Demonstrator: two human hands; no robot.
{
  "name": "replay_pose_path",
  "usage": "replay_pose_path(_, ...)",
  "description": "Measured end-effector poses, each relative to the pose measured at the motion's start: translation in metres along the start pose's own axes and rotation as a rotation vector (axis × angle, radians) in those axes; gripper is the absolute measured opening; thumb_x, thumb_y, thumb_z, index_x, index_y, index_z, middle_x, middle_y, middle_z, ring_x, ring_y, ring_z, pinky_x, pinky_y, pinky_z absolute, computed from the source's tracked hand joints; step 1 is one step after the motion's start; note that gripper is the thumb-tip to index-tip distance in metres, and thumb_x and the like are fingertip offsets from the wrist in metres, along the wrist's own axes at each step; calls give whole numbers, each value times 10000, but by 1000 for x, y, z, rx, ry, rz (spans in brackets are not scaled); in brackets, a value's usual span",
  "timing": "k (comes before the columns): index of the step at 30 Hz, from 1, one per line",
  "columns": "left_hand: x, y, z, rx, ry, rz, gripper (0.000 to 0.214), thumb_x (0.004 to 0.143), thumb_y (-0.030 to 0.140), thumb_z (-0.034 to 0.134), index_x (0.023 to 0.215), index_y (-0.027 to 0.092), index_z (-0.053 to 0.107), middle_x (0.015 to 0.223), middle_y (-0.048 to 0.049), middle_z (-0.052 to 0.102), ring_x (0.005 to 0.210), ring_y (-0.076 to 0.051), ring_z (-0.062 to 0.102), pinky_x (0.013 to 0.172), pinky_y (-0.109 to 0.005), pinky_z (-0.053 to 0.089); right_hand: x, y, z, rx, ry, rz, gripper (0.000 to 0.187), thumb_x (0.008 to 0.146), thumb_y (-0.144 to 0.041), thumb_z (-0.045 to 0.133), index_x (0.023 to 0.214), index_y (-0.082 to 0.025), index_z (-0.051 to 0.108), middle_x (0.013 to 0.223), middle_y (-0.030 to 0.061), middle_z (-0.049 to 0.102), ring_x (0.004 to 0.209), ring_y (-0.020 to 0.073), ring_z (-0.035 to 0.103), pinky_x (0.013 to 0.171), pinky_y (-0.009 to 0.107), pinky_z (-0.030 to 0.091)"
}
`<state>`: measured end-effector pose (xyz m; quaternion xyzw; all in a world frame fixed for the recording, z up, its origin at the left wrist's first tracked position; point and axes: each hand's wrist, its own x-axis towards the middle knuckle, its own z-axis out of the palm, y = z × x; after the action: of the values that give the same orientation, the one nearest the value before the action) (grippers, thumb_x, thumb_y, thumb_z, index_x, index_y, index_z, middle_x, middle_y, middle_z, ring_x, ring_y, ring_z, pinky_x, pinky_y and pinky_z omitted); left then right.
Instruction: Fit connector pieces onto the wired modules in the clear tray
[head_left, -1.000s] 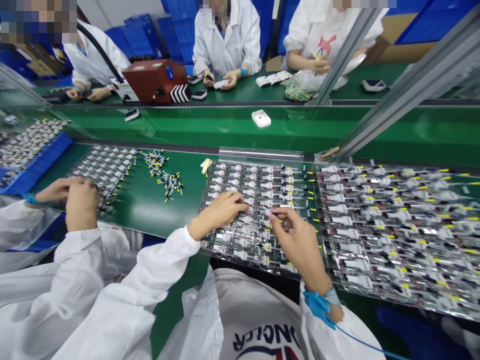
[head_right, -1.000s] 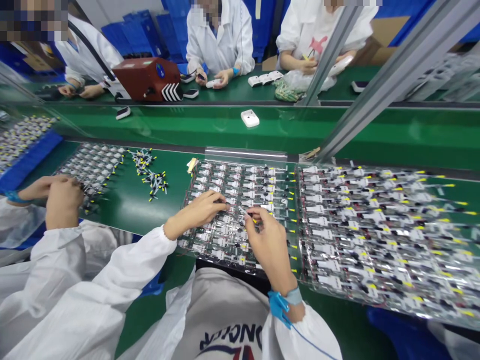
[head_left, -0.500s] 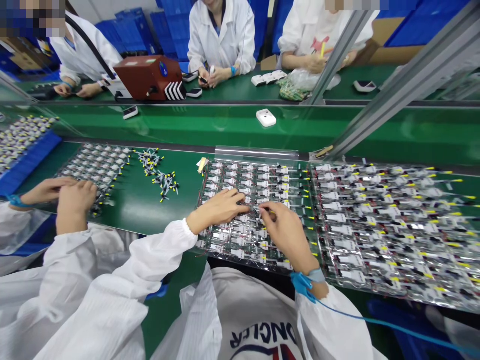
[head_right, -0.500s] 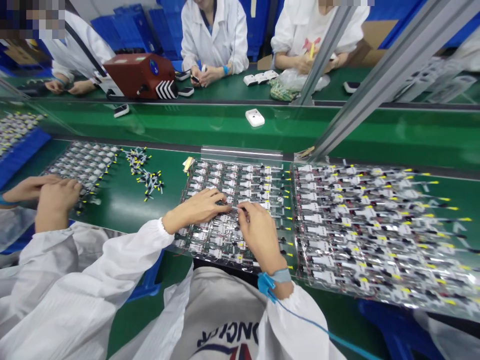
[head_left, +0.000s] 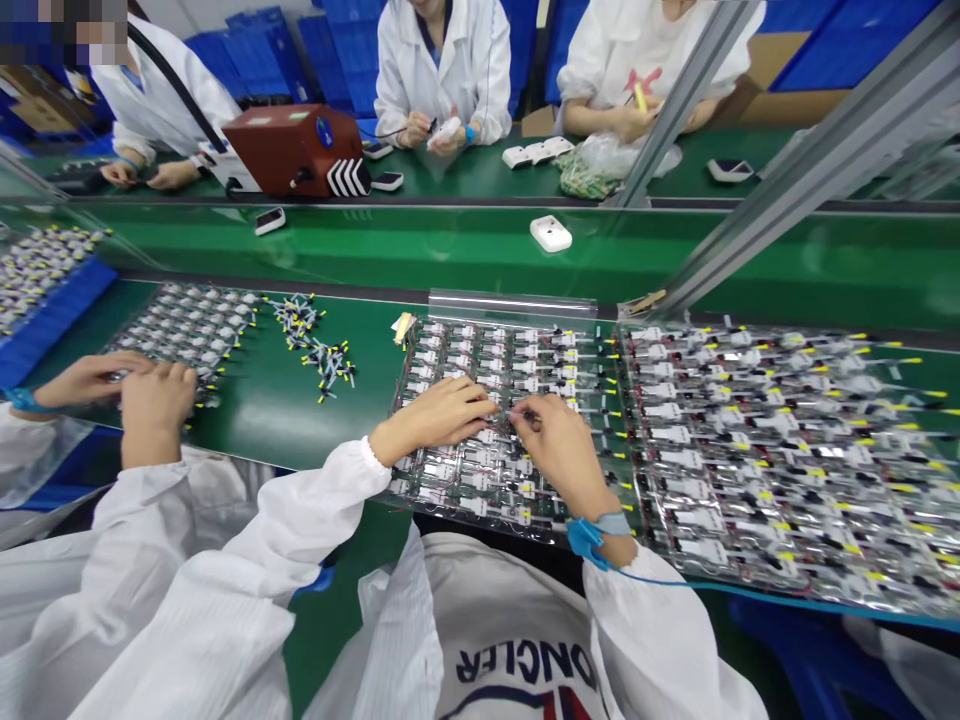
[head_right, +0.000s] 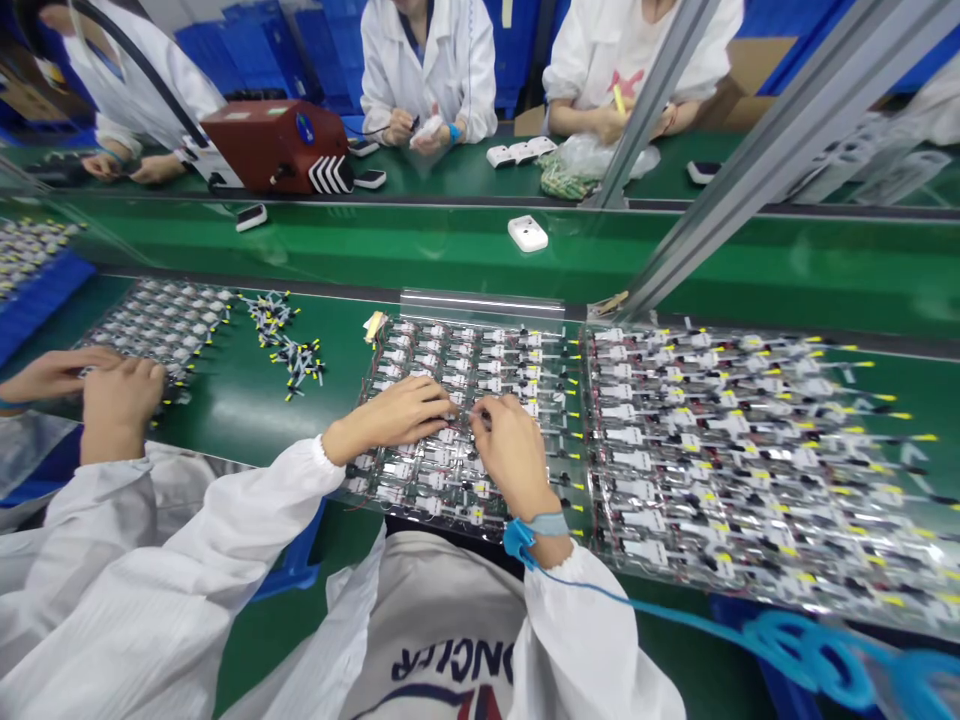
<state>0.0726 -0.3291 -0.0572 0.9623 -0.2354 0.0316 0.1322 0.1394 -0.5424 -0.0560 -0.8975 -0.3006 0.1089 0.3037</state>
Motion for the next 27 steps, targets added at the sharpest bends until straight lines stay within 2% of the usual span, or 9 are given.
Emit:
replay_pose_path(4,-2,-1,5,-51,19,-70,237,1035,314,506,1169,181,650,1060,-94,665,992,-234,598,894,-372,466,2,-4,3,9,-34,-59,195,975,-248,537,1013,-216,726,944,67,645,751,199,610,720,319,419)
replay_pose_path(9,-3,1,9,-194,69,-138,301,1022,299,542,1294,187,607,1148,-106,682,1064,-237,626,945,-389,480,4,-7,8,-3,-32,-62,216,977,-242,531,1041,-215,736,955,71,651,761,201,609,729,322,424)
replay_pose_path(13,-3,4,9,-236,78,-169,255,1015,286,553,1232,190,649,1041,-88,693,1016,-237,634,915,-392,496,4,-6,8,6,-19,-64,219,983,-257,516,1037,-215,724,946,68,648,770,203,606,732,318,426)
replay_pose_path(22,-2,11,7,-275,111,-254,226,974,242,620,1191,204,668,1055,-81,706,1031,-246,641,905,-395,510,4,-7,6,53,-37,-79,222,983,-251,491,1013,-215,708,953,63,644,746,196,605,726,319,419)
replay_pose_path(27,-1,10,7,-280,93,-254,226,968,270,635,1180,201,675,1055,-83,709,1027,-247,640,906,-399,512,4,-7,8,61,-26,-89,213,978,-242,493,1002,-217,703,966,69,664,795,210,623,749,319,425)
